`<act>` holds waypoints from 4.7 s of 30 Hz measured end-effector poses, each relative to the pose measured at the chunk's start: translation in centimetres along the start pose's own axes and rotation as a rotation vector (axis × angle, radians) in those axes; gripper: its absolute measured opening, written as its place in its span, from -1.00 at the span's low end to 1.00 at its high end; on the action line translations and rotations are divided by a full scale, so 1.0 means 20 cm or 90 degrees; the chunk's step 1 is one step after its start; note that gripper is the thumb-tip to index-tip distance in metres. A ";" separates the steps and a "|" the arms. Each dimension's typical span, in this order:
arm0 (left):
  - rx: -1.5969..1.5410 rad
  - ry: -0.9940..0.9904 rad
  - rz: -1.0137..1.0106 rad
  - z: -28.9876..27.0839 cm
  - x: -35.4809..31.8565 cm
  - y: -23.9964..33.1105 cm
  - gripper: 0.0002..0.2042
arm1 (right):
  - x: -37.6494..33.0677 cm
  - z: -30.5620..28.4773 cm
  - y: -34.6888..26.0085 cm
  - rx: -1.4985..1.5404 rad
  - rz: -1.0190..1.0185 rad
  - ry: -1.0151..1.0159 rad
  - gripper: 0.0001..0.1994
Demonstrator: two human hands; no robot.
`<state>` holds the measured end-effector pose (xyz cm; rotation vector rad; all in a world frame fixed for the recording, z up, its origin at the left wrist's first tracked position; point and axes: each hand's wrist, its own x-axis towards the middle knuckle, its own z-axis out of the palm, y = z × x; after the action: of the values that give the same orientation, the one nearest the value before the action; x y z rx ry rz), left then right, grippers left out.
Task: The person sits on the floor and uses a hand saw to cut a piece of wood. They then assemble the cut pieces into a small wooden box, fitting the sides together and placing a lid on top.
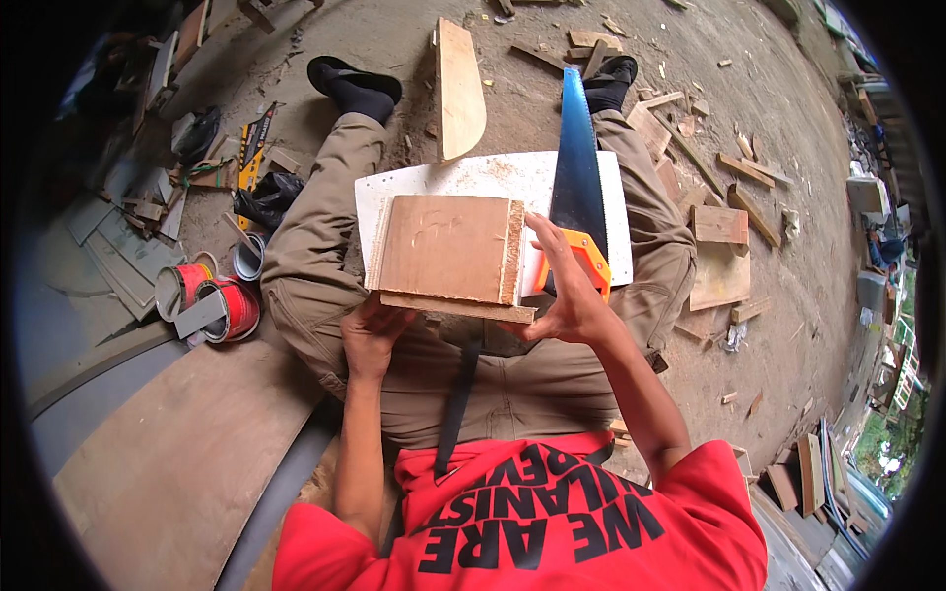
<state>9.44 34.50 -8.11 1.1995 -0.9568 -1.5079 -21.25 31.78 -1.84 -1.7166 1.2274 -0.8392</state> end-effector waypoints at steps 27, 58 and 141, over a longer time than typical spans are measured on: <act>0.232 0.070 0.095 -0.08 -0.01 -0.06 -0.75 | -0.10 0.05 -0.06 -0.021 -0.220 0.094 -0.18; 0.165 0.092 0.047 0.40 0.22 0.39 -0.57 | 0.09 -0.09 0.14 0.539 0.217 0.084 -0.35; -0.171 -0.137 0.039 0.42 0.39 0.22 -0.21 | 0.23 -0.13 0.12 0.551 0.364 0.188 -0.68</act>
<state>1.68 25.94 -3.93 0.8222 -0.8884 -1.6797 -23.11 26.27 -2.64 -0.5271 1.1920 -1.0630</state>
